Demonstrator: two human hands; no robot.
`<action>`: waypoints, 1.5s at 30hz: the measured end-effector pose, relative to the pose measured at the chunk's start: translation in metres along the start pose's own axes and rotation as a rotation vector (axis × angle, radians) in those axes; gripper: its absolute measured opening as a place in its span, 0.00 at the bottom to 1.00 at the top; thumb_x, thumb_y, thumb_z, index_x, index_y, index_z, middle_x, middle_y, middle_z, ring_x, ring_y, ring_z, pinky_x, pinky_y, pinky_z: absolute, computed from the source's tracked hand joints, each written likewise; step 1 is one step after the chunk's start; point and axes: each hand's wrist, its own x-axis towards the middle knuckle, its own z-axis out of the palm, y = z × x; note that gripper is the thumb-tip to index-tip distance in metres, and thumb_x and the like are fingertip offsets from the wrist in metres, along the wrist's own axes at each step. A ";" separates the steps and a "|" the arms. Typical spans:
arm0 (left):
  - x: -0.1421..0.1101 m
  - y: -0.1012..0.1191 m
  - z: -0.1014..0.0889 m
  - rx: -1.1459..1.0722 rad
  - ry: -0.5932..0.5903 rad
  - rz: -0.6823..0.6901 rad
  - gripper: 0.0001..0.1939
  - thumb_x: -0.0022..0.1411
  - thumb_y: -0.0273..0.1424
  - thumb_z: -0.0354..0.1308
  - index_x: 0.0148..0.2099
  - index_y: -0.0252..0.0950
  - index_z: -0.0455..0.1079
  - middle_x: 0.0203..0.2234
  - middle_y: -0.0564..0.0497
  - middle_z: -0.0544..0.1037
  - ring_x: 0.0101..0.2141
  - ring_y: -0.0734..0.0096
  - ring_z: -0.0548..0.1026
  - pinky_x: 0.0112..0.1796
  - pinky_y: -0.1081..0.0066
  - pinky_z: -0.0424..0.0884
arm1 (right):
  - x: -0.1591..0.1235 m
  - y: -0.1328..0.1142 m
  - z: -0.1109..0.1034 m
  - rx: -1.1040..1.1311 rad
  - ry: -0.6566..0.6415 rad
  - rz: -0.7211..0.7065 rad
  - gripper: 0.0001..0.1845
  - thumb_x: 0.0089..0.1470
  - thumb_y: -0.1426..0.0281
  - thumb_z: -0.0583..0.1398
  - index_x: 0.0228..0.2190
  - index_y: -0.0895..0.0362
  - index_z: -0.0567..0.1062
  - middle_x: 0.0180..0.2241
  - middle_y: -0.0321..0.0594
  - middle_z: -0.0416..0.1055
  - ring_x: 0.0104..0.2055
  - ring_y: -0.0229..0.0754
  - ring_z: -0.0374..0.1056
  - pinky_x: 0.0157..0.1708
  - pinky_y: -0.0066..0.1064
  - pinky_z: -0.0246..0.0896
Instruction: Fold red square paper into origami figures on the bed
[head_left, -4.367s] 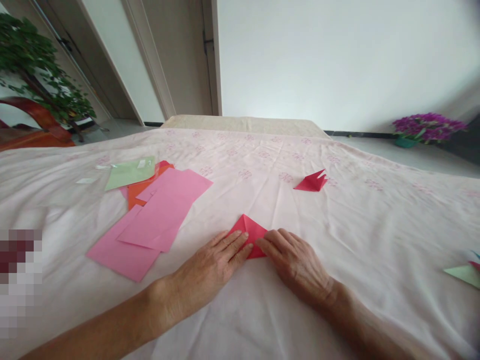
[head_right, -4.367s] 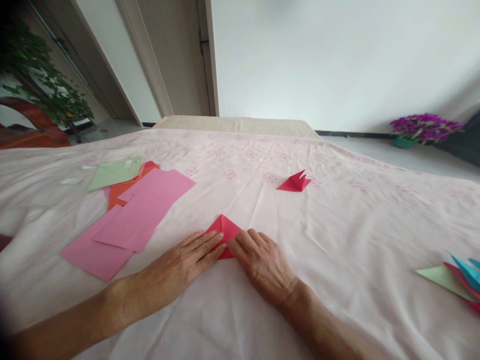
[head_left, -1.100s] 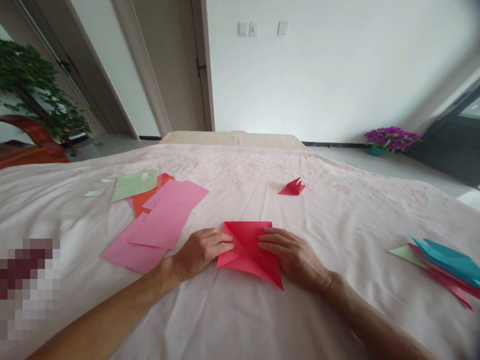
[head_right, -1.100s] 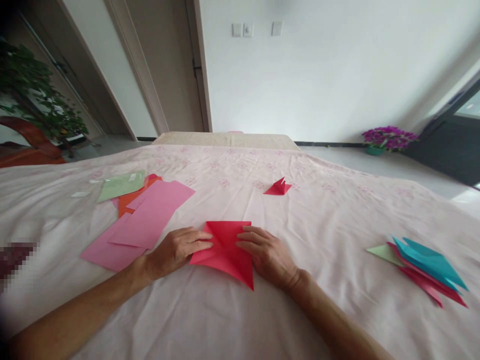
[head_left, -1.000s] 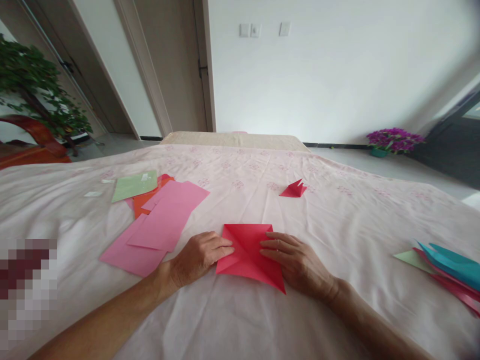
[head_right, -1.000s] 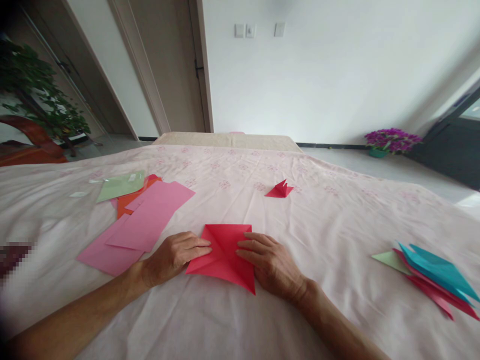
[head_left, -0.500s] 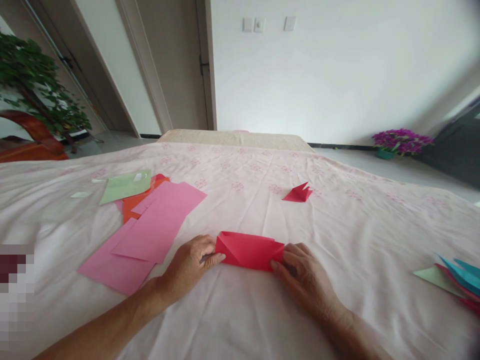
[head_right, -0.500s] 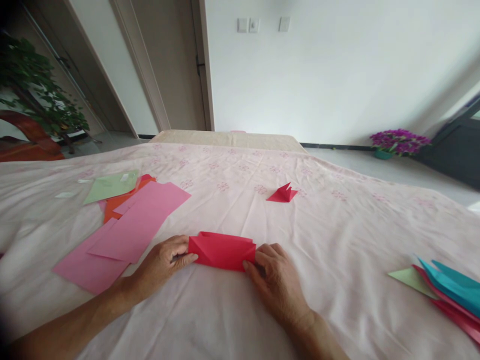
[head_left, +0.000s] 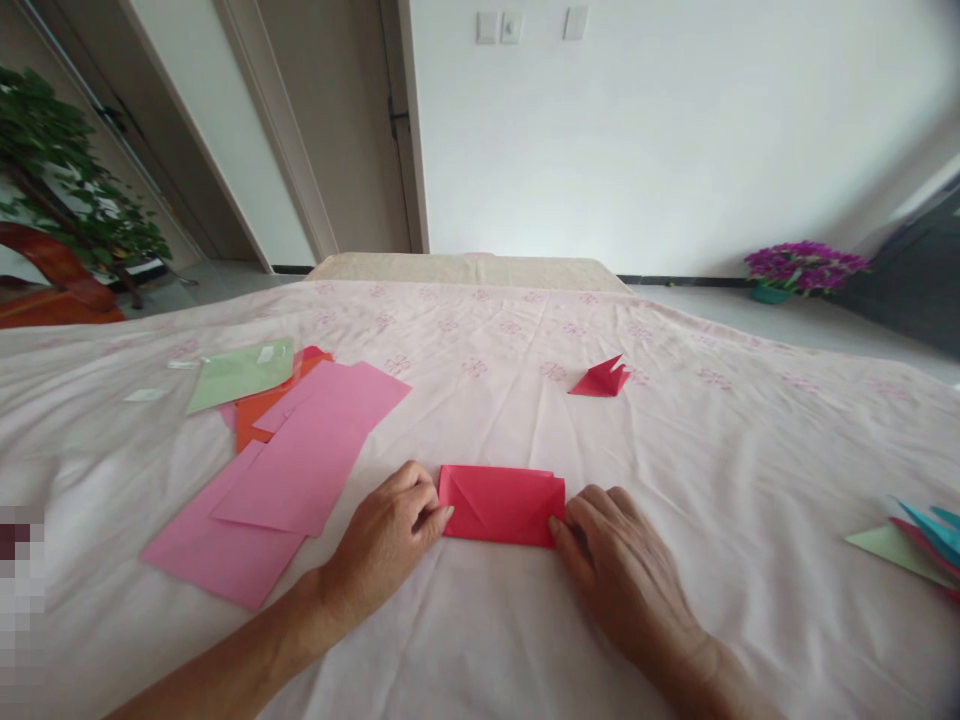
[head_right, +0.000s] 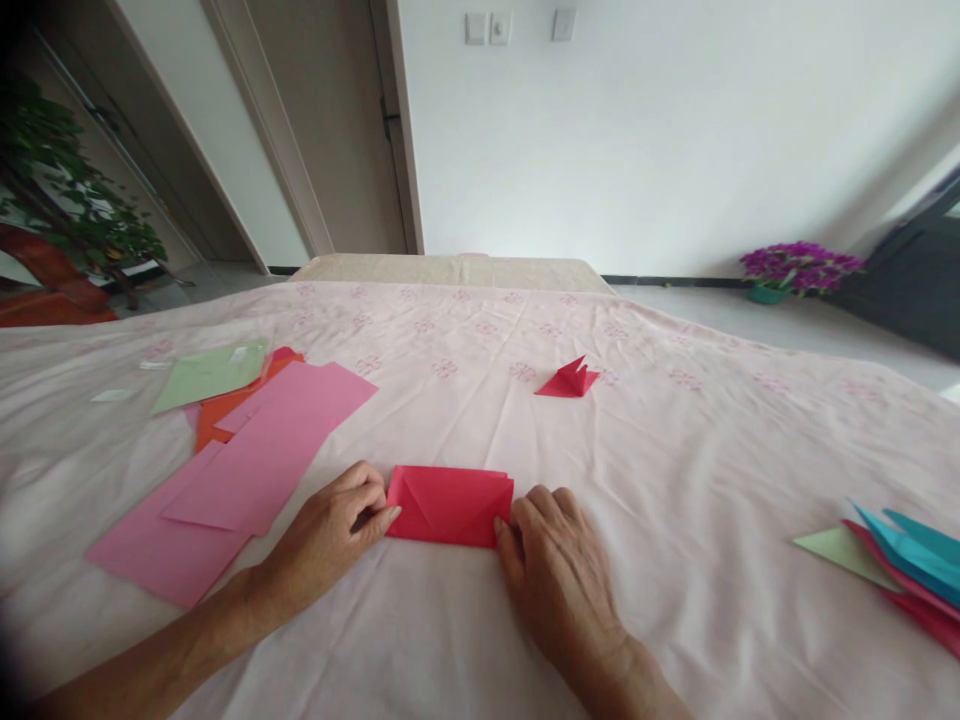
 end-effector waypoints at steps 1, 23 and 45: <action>0.000 0.000 0.000 0.009 -0.003 0.003 0.12 0.62 0.28 0.53 0.25 0.37 0.60 0.29 0.53 0.68 0.29 0.73 0.69 0.32 0.72 0.63 | 0.000 0.000 0.001 -0.002 -0.006 0.006 0.13 0.59 0.64 0.55 0.23 0.51 0.64 0.28 0.41 0.67 0.32 0.46 0.61 0.30 0.39 0.56; 0.004 0.003 0.005 0.169 -0.029 -0.022 0.11 0.64 0.26 0.50 0.27 0.37 0.61 0.30 0.53 0.68 0.31 0.72 0.69 0.34 0.72 0.64 | 0.014 0.003 0.000 -0.108 -0.089 0.067 0.15 0.60 0.62 0.56 0.22 0.53 0.68 0.28 0.37 0.66 0.32 0.42 0.62 0.29 0.33 0.50; 0.006 0.008 0.005 0.423 -0.075 -0.057 0.10 0.66 0.29 0.50 0.31 0.37 0.66 0.31 0.53 0.70 0.29 0.73 0.72 0.30 0.71 0.61 | 0.015 0.002 -0.001 -0.104 -0.111 0.113 0.15 0.60 0.63 0.55 0.22 0.53 0.67 0.29 0.36 0.67 0.32 0.40 0.63 0.29 0.32 0.48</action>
